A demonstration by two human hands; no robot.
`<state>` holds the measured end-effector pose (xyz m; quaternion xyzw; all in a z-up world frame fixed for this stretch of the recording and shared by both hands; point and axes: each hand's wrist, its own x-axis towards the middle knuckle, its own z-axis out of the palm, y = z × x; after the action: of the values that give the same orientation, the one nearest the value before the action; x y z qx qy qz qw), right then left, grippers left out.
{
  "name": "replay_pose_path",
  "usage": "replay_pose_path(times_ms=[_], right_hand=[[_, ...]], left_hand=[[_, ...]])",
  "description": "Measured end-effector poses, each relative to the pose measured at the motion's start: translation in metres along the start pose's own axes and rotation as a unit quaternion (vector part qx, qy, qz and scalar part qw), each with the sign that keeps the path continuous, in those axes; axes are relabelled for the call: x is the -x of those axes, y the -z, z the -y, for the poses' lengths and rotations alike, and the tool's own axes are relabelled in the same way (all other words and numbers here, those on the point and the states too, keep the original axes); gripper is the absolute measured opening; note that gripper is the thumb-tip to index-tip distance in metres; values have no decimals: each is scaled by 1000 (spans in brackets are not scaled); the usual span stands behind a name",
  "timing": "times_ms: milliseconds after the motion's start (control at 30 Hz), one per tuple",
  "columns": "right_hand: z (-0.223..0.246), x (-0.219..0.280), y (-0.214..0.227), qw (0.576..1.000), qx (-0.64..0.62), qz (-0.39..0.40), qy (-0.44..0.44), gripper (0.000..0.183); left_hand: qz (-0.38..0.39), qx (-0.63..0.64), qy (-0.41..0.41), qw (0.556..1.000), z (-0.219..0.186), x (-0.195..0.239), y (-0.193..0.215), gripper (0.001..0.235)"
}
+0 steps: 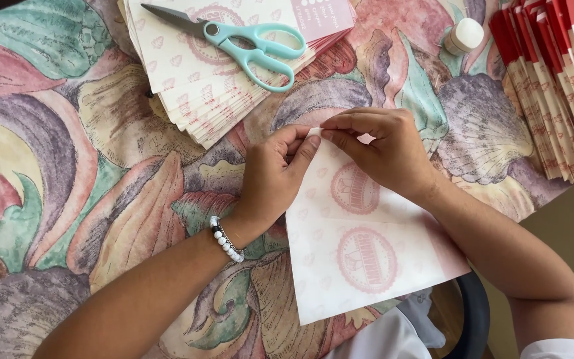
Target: Folding, gluing, and trimming paper packaging sleeves for food products at a workstation.
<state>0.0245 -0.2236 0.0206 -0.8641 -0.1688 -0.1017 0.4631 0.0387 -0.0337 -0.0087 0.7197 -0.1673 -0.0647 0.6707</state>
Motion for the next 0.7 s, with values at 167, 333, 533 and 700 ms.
replay_pose_path(times_ms=[167,333,533,700], right_hand=[[12,-1,6,999,20,17,21,6],[19,-2,11,999,31,28,28,5],[12,1,10,997,-44,12,-57,15],[3,4,8,993,-94,-13,-64,15]], left_hand=[[-3,3,-20,1000,-5,0,0,18],[5,16,-18,1000,-6,2,1,16],[0,-13,-43,999,-7,1,1,17],[-4,-24,-49,999,-8,2,-1,19]])
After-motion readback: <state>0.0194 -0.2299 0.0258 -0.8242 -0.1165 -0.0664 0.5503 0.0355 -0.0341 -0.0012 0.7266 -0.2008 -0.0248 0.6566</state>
